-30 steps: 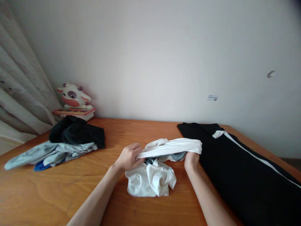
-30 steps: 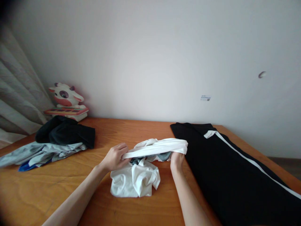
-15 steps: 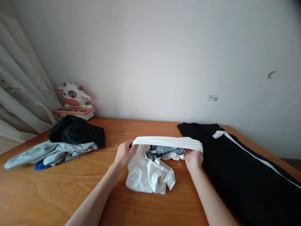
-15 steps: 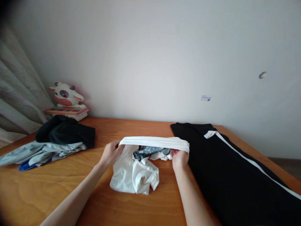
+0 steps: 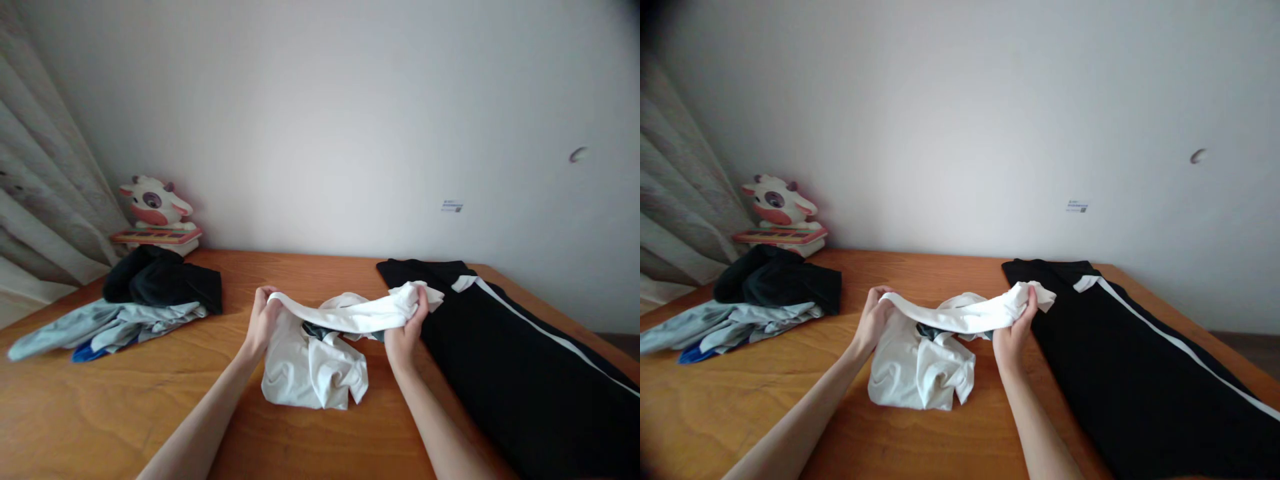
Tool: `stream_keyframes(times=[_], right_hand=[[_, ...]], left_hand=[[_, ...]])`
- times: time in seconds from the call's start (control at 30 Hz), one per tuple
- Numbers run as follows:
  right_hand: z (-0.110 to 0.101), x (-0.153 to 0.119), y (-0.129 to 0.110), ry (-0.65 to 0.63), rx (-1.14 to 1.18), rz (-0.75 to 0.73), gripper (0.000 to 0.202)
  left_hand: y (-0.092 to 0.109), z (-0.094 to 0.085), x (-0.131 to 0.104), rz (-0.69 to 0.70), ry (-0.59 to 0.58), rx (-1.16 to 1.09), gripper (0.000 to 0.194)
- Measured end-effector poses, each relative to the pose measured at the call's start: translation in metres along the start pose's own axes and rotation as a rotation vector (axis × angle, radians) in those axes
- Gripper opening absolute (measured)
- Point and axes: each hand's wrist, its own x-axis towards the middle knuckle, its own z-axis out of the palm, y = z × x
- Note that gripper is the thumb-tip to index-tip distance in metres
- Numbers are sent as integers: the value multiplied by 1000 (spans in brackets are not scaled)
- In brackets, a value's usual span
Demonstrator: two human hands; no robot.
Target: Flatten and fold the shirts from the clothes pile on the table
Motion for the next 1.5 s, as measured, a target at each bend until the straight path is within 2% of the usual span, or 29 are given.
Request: stream_keyframes(times=[0.07,0.13,0.2,0.27,0.33,0.4,0.47,0.57,0.67,0.77,0.83,0.9,0.97,1.03,1.1,1.17,1.23,1.37,1.5], right_hand=[[0,-6,-10,-116,-88,-191,69],[2,-13,-21,-285,-152,-354,72],[6,-23,-35,-460,-167,-487,74],[11,-35,-48,-633,-128,-603,72],[14,-44,-59,-795,-56,-662,66],[15,-50,-66,-933,7,-616,61],[14,-51,-67,-982,58,-546,58],[12,-47,-61,-915,75,-528,56],[13,-42,-56,-753,3,-554,56],[18,-39,-50,-575,-122,-498,57],[19,-37,-44,-498,-221,-424,65],[17,-35,-36,-494,-321,-362,74],[14,-31,-28,-545,-410,-319,76],[10,-28,-20,-631,-451,-281,66],[9,-26,-14,-710,-408,-226,47],[10,-25,-9,-728,-315,-158,28],[12,-24,-8,-673,-229,-93,22],[12,-18,-15,-447,-165,-80,24],[6,-9,-21,-235,-100,-59,30]], left_hand=[[6,1,-8,224,-102,195,41],[15,4,-19,440,-282,359,50],[24,10,-31,544,-439,430,58],[28,18,-40,560,-532,437,62],[25,24,-47,541,-594,408,49],[19,28,-48,502,-624,358,29],[12,29,-47,435,-604,308,19],[7,29,-41,256,-513,201,19],[8,27,-35,52,-359,9,15],[12,23,-25,-120,-204,-299,16],[14,21,-15,-194,-129,-499,19],[15,17,-4,-222,-23,-648,22],[14,13,6,-236,116,-751,24],[11,9,15,-275,255,-836,24],[7,4,21,-309,328,-877,21],[2,0,24,-314,353,-911,22],[-1,-4,26,-301,352,-948,25],[2,-10,25,-301,247,-1038,30],[9,-13,23,-302,184,-960,17]])
